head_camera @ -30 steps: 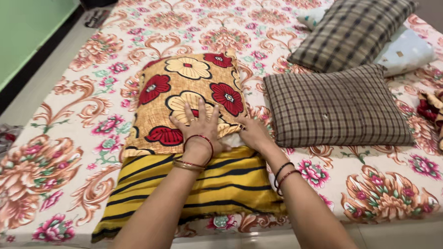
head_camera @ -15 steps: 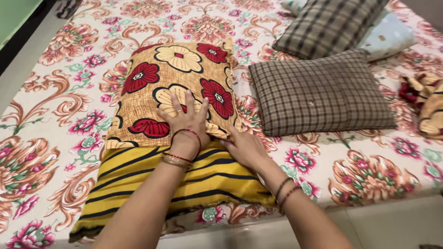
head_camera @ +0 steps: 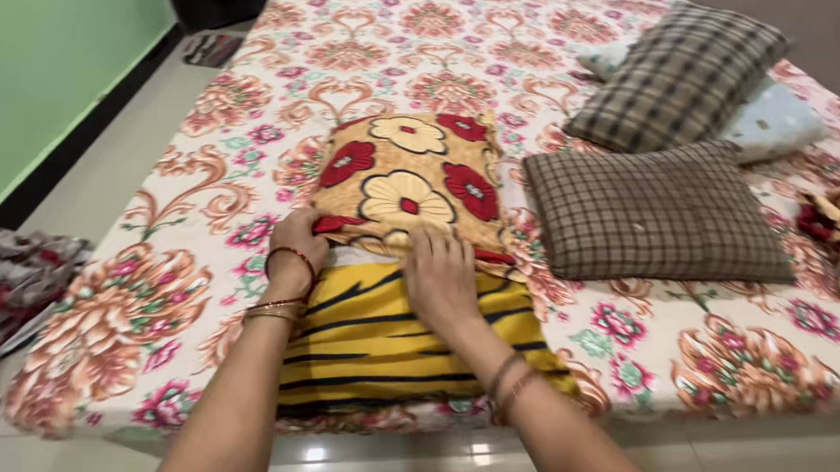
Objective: The person places a floral pillowcase over a pillow on a bed, aligns the edges, and smooths the cover. They then adjust the pillow and place it among other pillows on the bed.
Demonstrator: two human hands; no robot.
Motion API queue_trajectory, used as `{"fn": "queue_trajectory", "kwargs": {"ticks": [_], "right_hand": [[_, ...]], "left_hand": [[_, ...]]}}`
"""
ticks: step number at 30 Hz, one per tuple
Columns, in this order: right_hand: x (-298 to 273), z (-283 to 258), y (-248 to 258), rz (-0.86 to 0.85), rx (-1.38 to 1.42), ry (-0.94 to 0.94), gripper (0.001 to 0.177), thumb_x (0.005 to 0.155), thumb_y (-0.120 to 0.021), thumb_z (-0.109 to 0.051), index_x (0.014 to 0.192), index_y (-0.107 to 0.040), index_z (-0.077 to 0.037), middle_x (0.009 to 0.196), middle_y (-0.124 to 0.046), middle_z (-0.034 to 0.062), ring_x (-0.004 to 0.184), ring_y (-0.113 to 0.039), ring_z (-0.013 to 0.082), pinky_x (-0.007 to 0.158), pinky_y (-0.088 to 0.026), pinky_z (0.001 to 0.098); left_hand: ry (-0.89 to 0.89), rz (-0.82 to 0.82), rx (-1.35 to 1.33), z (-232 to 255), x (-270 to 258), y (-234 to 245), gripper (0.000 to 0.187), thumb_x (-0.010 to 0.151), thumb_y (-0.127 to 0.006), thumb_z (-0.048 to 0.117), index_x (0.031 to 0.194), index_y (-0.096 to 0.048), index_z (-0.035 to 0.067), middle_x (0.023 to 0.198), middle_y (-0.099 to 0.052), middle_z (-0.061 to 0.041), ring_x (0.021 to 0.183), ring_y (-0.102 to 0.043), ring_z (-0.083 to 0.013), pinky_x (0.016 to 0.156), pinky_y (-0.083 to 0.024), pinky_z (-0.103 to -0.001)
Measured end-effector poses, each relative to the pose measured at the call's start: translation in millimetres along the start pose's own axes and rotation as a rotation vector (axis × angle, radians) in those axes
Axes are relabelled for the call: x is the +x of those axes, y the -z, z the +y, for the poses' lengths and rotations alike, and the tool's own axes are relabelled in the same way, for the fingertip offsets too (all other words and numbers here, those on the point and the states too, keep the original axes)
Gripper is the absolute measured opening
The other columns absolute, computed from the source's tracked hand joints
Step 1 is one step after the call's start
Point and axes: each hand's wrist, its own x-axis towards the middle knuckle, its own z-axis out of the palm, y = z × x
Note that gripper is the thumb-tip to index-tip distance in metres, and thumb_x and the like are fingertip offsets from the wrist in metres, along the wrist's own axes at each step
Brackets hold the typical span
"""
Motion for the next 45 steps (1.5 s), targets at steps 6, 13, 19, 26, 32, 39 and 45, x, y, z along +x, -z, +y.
{"fn": "queue_trajectory", "kwargs": {"ticks": [6,13,19,26,32,39,45], "right_hand": [[-40,-79,31,-0.339,0.144,0.359,0.089,0.068,-0.081,-0.058,0.139,-0.051,-0.014,0.146,-0.049,0.0168,0.139,-0.039,0.0431,0.113,-0.018,0.0702],[-16,-65,12,-0.231,0.061,0.405,0.09,0.059,-0.085,-0.039,0.144,-0.055,-0.024,0.149,-0.05,0.0148,0.139,-0.041,0.0422,0.115,-0.025,0.0632],[2,-18,-2,-0.002,0.098,0.368,0.082,0.062,-0.08,-0.027,0.141,-0.059,-0.023,0.143,-0.055,0.0103,0.135,-0.05,0.0368,0.117,-0.036,0.0555],[9,14,-4,-0.062,0.26,0.315,0.079,0.063,-0.08,-0.026,0.139,-0.058,-0.023,0.142,-0.059,0.0061,0.134,-0.054,0.0304,0.117,-0.04,0.0506],[-53,-60,4,0.173,-0.176,0.469,0.073,0.08,-0.08,-0.037,0.147,-0.051,-0.032,0.156,-0.044,0.0118,0.148,-0.036,0.0377,0.118,-0.024,0.0706],[-45,-44,-26,0.175,-0.023,0.399,0.063,0.086,-0.074,-0.044,0.139,-0.052,-0.02,0.149,-0.046,0.0144,0.142,-0.038,0.0398,0.11,-0.03,0.0722],[-41,-16,-57,0.175,-0.21,0.441,0.037,0.092,-0.061,-0.021,0.128,-0.057,-0.02,0.144,-0.051,0.0094,0.139,-0.044,0.0342,0.107,-0.035,0.0676]], "left_hand": [[0.317,0.029,-0.507,-95,-11,-50,0.022,0.095,-0.064,0.01,0.111,-0.079,0.009,0.102,-0.076,-0.012,0.09,-0.073,-0.0222,0.079,-0.055,-0.035],[0.531,-0.055,-1.481,-96,-29,-63,0.023,0.096,-0.054,0.001,0.11,-0.072,0.002,0.09,-0.072,-0.004,0.071,-0.064,-0.0146,0.062,-0.053,-0.029],[0.332,-0.089,-1.303,-44,-3,-66,0.018,0.098,-0.057,0.007,0.104,-0.073,-0.001,0.09,-0.073,-0.002,0.075,-0.066,-0.0104,0.066,-0.054,-0.026],[0.371,0.053,-0.567,-24,-17,-54,0.03,0.087,-0.071,0.031,0.091,-0.073,0.001,0.073,-0.071,-0.016,0.067,-0.067,-0.0181,0.064,-0.051,-0.034],[0.465,0.05,-0.32,-25,-41,-43,0.037,0.09,-0.065,0.039,0.094,-0.072,0.002,0.082,-0.068,-0.024,0.071,-0.064,-0.0383,0.066,-0.049,-0.044],[0.33,0.044,-0.47,0,-37,-25,0.036,0.089,-0.064,0.038,0.091,-0.072,0.003,0.076,-0.068,-0.022,0.066,-0.067,-0.0292,0.064,-0.05,-0.043],[0.413,-0.046,-0.508,41,-54,4,0.035,0.087,-0.066,0.035,0.085,-0.071,0.0,0.07,-0.069,-0.019,0.061,-0.066,-0.0285,0.061,-0.05,-0.042]]}}
